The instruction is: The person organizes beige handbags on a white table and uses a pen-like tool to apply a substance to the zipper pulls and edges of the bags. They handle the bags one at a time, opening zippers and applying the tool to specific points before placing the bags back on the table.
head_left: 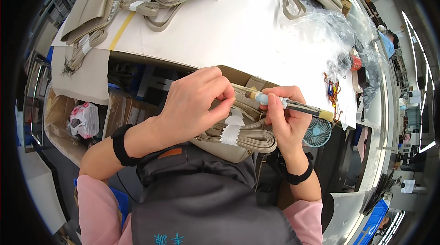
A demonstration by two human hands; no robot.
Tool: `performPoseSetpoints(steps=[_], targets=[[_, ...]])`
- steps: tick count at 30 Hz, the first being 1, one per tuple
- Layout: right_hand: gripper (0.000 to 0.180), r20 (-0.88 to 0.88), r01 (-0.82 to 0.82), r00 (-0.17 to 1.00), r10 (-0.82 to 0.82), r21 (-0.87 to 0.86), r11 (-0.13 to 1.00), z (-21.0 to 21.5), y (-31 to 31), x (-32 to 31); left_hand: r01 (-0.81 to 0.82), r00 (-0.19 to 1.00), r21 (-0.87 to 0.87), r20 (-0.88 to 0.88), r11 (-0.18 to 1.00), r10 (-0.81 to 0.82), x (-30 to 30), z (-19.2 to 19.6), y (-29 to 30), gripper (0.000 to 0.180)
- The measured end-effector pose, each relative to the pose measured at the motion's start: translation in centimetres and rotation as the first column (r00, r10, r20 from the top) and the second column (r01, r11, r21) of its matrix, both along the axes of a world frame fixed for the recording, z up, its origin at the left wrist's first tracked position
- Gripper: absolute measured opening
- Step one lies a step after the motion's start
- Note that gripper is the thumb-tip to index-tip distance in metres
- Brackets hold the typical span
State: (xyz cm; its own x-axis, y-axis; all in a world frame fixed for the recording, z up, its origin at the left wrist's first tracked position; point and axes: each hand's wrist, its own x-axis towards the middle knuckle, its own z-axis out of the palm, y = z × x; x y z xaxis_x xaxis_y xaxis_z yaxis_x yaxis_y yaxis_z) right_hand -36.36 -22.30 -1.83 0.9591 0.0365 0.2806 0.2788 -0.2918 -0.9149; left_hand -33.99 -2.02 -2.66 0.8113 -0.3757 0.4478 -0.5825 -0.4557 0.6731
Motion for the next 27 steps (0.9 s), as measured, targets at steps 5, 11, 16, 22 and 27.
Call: performPoseSetpoints(steps=[5, 11, 16, 22, 27], targets=[[0.008, -0.038, 0.01, 0.999, -0.011, -0.018, 1.0, 0.31, 0.09, -0.18, -0.007, 1.0, 0.007, 0.005, 1.0, 0.007, -0.05, -0.01, -0.03, 0.009], [0.009, -0.012, 0.008, 1.0, -0.008, -0.027, 1.0, 0.04, 0.07, -0.04, 0.0, 1.0, -0.015, -0.002, 1.0, 0.0, 0.1, -0.33, -0.1, 0.009], [0.01, -0.013, 0.005, 1.0, -0.005, -0.024, 1.0, 0.14, 0.13, -0.05, 0.001, 1.0, -0.022, 0.005, 1.0, -0.001, 0.04, -0.18, -0.06, 0.011], [0.01, -0.001, 0.002, 1.0, -0.002, -0.043, 0.999, 0.29, 0.17, -0.08, 0.003, 1.0, -0.022, 0.001, 1.0, -0.003, 0.05, -0.24, -0.06, 0.011], [0.01, 0.014, -0.002, 1.0, 0.002, -0.048, 0.999, 0.23, 0.14, -0.03, 0.01, 1.0, -0.022, 0.011, 1.0, -0.01, 0.07, -0.15, -0.03, 0.011]])
